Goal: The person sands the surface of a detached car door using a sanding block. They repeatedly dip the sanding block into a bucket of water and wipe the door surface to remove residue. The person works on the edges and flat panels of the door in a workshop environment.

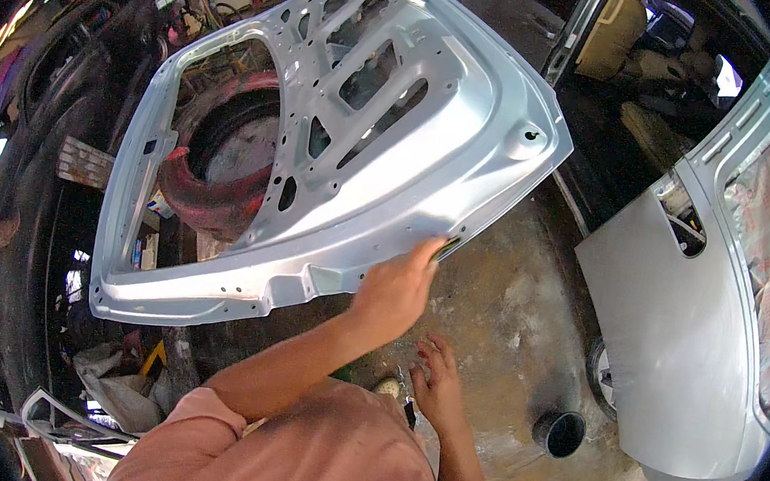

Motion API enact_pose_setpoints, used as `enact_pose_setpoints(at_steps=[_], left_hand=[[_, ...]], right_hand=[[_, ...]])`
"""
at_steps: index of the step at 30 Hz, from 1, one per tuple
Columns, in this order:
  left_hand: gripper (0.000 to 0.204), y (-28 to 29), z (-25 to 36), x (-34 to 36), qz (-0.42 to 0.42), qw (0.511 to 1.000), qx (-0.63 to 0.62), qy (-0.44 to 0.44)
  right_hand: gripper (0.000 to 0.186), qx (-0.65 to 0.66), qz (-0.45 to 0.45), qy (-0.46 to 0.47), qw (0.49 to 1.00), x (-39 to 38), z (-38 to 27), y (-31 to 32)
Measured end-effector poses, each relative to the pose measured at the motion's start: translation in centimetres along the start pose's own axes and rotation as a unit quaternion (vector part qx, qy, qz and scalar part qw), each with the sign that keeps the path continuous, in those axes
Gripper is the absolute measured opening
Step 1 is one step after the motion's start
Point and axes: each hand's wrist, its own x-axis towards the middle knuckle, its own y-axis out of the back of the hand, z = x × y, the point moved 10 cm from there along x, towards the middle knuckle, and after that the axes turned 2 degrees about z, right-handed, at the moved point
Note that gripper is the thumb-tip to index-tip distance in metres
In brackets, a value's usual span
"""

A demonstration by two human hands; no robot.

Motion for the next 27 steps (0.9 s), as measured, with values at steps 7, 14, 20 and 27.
enact_pose_setpoints(at_steps=[7, 14, 20, 27], left_hand=[[0.027, 3.9, -2.8, -4.3, -0.034, 0.995, 0.087, 0.015], [0.026, 1.3, -1.0, -2.0, 0.073, 0.992, 0.018, -0.1], [0.026, 6.0, -4.5, -6.1, -0.066, 0.994, 0.086, 0.006], [0.027, 12.5, -4.9, -12.8, 0.085, 0.996, 0.01, -0.012]], right_hand=[[0.042, 0.042, -0.02, -0.067, 0.997, -1.2, 2.3, -0.2], [0.041, 0.028, -0.084, 0.046, 0.995, -0.3, -4.4, -4.2], [0.039, 0.054, -0.134, 0.059, 0.988, 0.6, -6.0, -5.1], [0.05, 0.056, -0.146, 0.122, 0.98, 1.8, -10.9, -5.2]])
